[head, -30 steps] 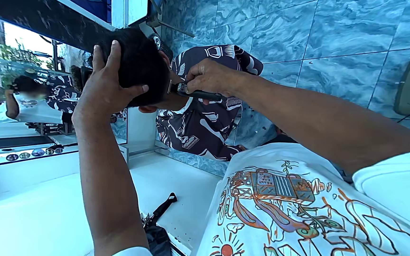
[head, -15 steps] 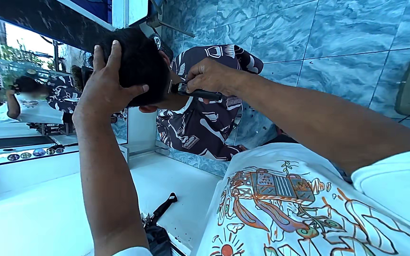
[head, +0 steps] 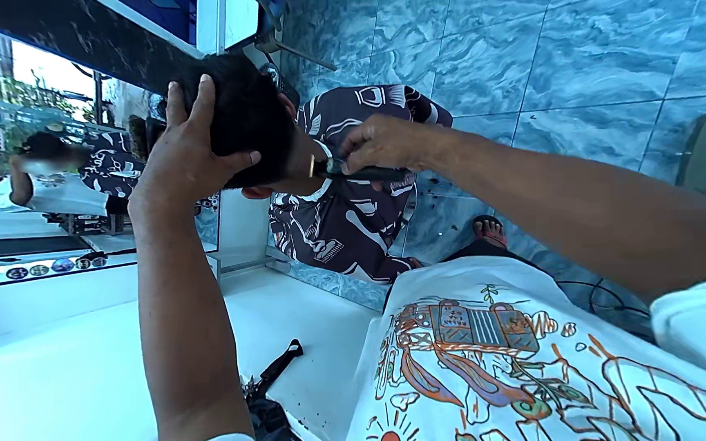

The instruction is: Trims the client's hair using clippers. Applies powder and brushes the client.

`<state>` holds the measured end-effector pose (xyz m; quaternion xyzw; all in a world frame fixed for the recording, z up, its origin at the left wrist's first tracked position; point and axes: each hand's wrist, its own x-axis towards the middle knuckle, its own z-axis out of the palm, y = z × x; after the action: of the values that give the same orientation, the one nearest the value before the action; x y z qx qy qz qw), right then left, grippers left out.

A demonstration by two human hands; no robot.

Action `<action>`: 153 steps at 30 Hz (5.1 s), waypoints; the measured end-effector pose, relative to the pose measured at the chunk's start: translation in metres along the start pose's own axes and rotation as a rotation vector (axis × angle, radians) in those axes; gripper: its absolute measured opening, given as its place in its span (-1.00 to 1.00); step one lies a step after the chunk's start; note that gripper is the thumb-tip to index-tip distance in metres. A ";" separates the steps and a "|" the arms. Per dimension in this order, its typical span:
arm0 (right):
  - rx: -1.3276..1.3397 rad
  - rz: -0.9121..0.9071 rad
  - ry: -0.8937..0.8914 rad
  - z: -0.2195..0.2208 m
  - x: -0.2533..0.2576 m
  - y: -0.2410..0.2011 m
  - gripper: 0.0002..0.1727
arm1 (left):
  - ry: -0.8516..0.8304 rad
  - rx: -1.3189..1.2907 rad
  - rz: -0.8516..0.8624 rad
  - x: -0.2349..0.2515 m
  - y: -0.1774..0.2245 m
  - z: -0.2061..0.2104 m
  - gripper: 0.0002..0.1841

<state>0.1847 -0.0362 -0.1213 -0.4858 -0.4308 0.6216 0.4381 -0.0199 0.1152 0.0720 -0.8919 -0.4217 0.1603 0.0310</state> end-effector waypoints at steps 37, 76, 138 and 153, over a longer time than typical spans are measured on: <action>0.035 0.136 0.672 0.136 0.000 0.003 -0.59 | 0.128 -0.030 0.559 0.043 -0.048 0.001 -0.31; -0.021 0.042 0.661 0.131 0.008 0.003 -0.60 | 0.079 -0.020 0.500 0.047 -0.041 -0.006 -0.30; 0.010 -0.060 0.703 0.140 0.015 0.005 -0.63 | 0.048 -0.045 0.516 0.046 -0.035 -0.011 -0.30; 0.000 -0.087 0.716 0.144 0.017 0.006 -0.63 | 0.050 -0.067 0.564 0.050 -0.036 -0.011 -0.31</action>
<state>0.0405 -0.0375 -0.1084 -0.6539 -0.2702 0.3929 0.5873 -0.0133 0.1771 0.0761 -0.9783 -0.1608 0.1264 -0.0340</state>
